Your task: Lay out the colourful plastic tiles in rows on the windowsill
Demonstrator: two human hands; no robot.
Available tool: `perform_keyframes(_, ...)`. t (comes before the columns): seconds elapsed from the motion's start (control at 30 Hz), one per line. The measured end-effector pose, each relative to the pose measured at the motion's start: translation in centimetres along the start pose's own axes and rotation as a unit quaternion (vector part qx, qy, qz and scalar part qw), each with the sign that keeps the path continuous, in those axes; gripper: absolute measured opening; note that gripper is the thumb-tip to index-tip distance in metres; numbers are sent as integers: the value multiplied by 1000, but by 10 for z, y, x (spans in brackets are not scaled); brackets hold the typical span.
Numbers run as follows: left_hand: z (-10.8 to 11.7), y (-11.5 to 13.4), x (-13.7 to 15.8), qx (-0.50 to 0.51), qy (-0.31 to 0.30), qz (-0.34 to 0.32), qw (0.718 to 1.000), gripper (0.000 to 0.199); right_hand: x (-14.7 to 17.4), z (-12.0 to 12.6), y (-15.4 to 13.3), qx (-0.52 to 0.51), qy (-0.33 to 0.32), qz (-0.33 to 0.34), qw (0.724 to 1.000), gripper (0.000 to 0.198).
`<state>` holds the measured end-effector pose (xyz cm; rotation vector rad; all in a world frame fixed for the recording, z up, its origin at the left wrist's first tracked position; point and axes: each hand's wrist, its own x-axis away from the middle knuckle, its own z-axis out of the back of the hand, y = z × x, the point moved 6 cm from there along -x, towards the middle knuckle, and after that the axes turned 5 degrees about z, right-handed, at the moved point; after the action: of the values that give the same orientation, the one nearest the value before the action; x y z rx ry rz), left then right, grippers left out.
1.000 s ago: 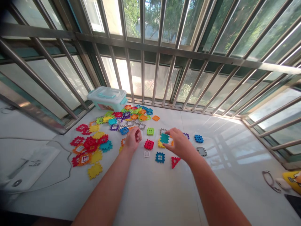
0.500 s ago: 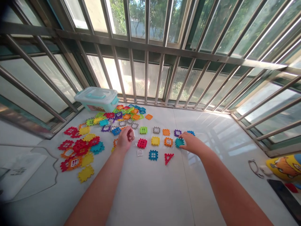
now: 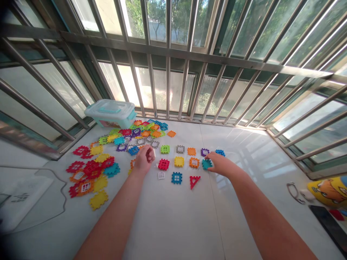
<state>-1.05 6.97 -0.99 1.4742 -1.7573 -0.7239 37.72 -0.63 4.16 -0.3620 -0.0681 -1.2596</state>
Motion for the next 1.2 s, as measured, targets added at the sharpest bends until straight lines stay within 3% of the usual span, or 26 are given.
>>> perform_keyframes(0.93,0,0,0,3,1,2,1000,35,-3,5,-4,15,-14,-7,1000,51)
perform_keyframes(1.2,-2,2,2,2,2,1,1000,35,-3,8,-7,22,-19,-1,1000,64)
